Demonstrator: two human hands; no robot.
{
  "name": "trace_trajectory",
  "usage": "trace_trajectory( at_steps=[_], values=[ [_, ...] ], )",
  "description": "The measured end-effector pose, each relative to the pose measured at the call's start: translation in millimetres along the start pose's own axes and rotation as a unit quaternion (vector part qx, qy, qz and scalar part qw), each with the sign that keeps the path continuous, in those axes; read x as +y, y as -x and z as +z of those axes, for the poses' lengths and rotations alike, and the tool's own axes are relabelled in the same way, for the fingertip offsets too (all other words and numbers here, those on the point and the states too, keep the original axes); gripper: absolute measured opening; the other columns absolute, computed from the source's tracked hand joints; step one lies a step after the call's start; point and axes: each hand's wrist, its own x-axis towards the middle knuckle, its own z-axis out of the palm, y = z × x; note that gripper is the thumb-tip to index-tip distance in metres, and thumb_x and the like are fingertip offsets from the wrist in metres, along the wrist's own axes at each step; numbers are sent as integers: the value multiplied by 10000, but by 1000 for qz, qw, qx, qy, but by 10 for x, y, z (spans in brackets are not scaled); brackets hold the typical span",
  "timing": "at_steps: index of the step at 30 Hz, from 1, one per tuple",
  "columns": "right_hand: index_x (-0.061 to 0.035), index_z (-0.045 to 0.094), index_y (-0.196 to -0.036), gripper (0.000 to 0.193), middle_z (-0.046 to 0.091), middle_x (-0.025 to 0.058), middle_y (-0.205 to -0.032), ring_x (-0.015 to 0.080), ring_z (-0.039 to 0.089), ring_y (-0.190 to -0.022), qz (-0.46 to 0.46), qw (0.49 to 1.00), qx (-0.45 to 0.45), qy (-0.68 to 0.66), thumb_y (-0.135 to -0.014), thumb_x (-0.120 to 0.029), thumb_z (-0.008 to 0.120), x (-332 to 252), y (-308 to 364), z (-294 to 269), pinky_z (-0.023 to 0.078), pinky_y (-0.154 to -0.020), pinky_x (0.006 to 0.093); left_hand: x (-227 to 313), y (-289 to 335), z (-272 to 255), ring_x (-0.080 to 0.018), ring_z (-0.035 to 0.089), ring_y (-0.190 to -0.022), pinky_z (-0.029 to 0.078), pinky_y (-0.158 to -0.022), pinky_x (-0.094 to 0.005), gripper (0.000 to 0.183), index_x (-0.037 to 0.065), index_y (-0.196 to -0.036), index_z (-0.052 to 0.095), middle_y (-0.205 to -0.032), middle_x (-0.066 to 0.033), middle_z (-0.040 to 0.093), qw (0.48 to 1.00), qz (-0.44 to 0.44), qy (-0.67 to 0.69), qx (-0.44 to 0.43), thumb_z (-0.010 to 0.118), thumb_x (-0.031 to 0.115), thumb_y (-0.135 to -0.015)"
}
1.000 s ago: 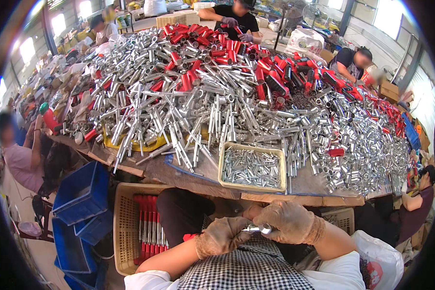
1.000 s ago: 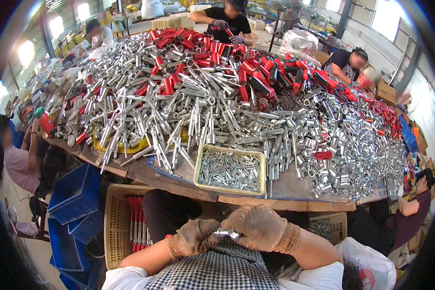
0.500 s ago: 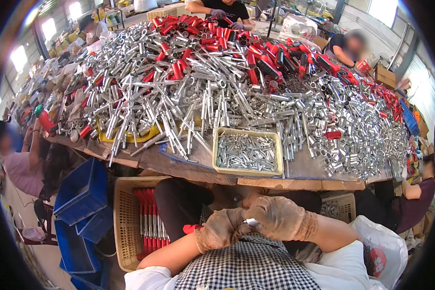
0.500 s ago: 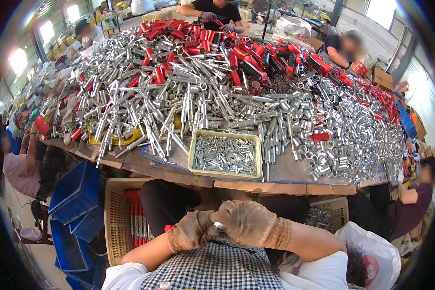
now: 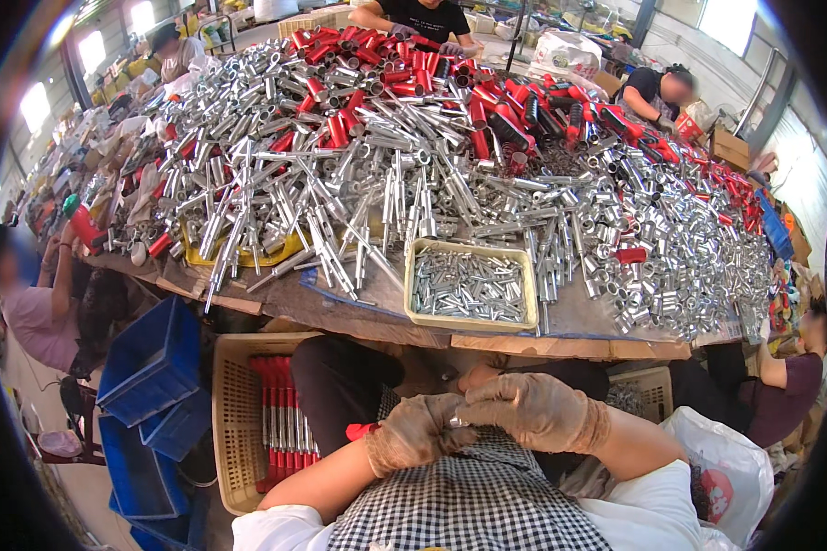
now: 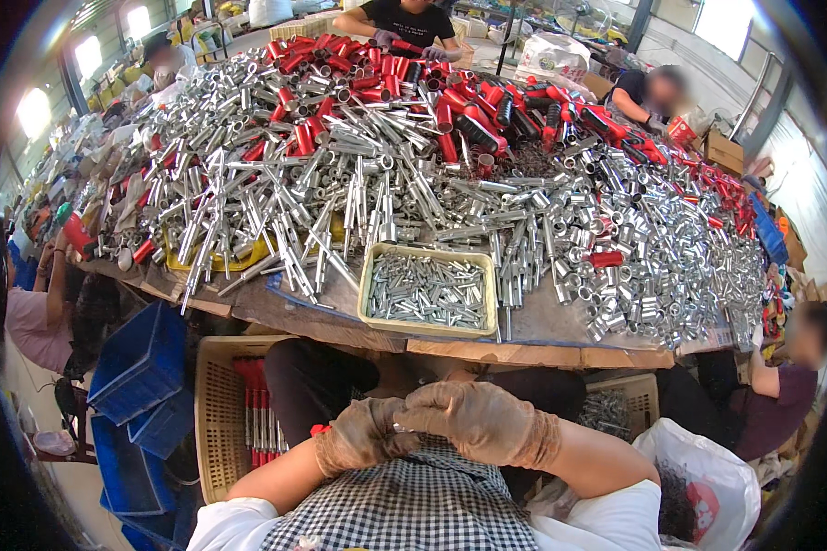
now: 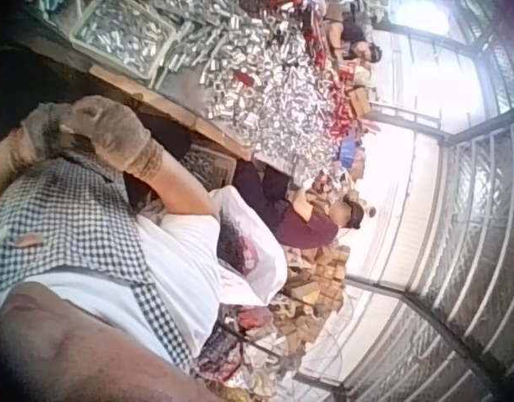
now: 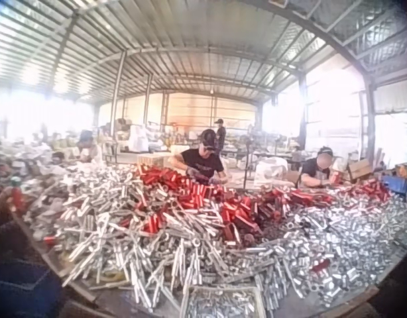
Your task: The worker is assembling metal shafts into red plastic handles at a factory workstation, placing completed pieces into a bin.
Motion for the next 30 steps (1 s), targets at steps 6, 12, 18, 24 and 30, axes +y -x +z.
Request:
trace_trajectory(
  at_steps=[6,12,18,24,30],
  values=[
    [-124,576,-1228,440,618,130,-1134,306,646,-955,24,998,-52,-14,-793,-57,584,15,14,62,557,-711,394,-124,32,75,-160,667,-814,517,-745,-308,387,68,-1186,602,-928,-73,700,997,-13,81,-1,709,272,-874],
    [-83,609,-1143,499,666,118,-825,345,660,-846,81,997,-10,-16,-857,-493,611,53,97,177,549,-698,429,15,27,42,-205,668,-901,507,-816,-327,456,78,-1214,601,-1019,-83,695,1000,-20,-10,-18,707,352,-865],
    [-77,634,-1099,687,665,135,-768,345,664,-843,180,972,-141,60,-792,-687,565,11,16,51,539,-664,428,22,23,21,-115,618,-873,506,-781,-285,347,6,-1111,631,-982,-48,698,994,-99,-30,-44,720,246,-876],
    [-57,651,-1050,644,647,158,-766,352,647,-704,78,995,21,49,-843,-654,529,34,106,186,512,-587,451,-145,37,1,-250,675,-911,516,-818,-361,433,89,-1166,620,-991,-104,695,998,-49,27,1,713,364,-845],
    [-74,515,-1314,692,669,185,-890,361,656,-780,160,979,-107,71,-865,-600,547,151,233,155,524,-643,450,32,3,74,-272,672,-869,517,-765,-358,375,77,-1097,643,-949,-108,691,994,-73,-74,-31,711,349,-848]
  ],
)
